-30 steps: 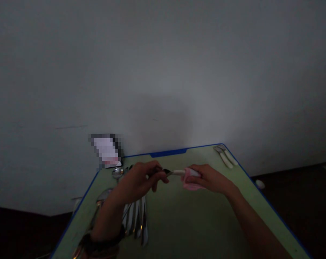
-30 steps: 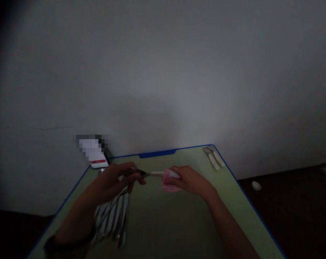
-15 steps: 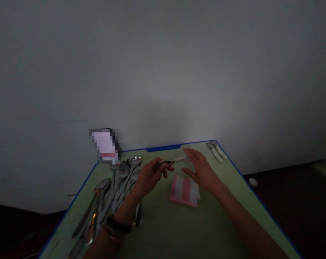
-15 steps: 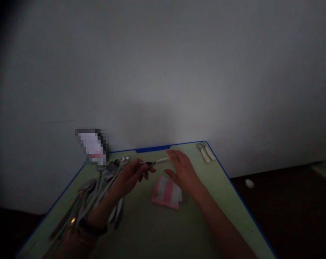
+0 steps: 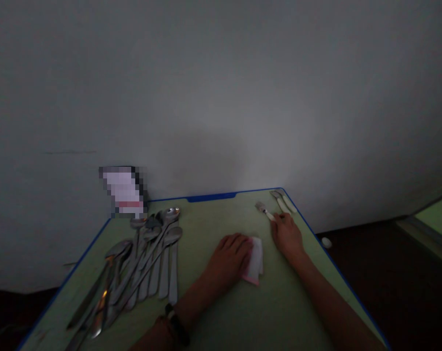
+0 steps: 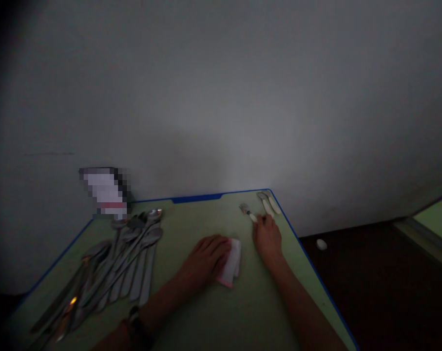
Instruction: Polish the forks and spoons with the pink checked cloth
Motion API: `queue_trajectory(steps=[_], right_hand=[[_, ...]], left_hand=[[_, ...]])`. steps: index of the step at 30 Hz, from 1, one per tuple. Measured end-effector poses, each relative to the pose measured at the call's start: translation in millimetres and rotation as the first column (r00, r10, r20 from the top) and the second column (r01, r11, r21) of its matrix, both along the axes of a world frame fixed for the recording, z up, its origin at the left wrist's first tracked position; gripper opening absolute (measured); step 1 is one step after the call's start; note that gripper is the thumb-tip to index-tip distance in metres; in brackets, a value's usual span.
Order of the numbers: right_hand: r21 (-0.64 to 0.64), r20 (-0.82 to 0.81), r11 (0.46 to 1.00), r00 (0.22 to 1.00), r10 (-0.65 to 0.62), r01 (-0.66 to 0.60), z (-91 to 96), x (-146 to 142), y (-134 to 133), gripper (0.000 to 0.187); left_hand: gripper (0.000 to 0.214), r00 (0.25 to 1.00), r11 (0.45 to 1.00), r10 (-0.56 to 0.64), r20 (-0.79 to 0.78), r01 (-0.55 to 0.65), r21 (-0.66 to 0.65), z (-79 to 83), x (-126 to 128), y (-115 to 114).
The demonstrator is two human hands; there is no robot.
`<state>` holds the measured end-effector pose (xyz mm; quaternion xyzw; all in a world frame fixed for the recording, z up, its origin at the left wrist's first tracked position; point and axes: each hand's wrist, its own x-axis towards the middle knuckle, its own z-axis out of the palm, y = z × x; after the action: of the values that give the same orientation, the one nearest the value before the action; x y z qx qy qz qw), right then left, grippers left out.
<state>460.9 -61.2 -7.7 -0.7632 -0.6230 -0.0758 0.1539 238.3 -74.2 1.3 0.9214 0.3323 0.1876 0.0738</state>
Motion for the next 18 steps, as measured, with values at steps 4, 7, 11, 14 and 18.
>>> queue_trajectory(steps=[4, 7, 11, 14, 18], right_hand=[[0.016, 0.044, 0.998, 0.997, 0.064, -0.065, 1.1, 1, 0, 0.042], [-0.016, 0.066, 0.995, 0.992, 0.103, -0.102, 2.9, 5, 4, 0.04], [-0.006, 0.09, 0.996, 0.992, 0.087, -0.087, 3.1, 8, 11, 0.04], [-0.009, 0.072, 0.997, 0.994, 0.077, -0.077, 1.6, 8, 15, 0.042], [-0.031, 0.047, 0.996, 0.996, 0.082, -0.081, 1.4, 9, 17, 0.044]], left_hand=[[0.032, 0.996, 0.994, 0.09, -0.003, -0.09, 0.054, -5.5, 8, 16], [0.033, 0.995, 0.994, 0.097, 0.012, -0.097, 0.055, -6.3, 10, 21], [0.034, 0.995, 0.995, 0.097, 0.019, -0.097, 0.032, -4.6, 6, 19], [0.034, 0.996, 0.996, 0.085, 0.041, -0.085, 0.006, -3.8, 3, 18], [0.034, 0.995, 0.996, 0.087, 0.052, -0.086, -0.018, -4.1, 2, 19]])
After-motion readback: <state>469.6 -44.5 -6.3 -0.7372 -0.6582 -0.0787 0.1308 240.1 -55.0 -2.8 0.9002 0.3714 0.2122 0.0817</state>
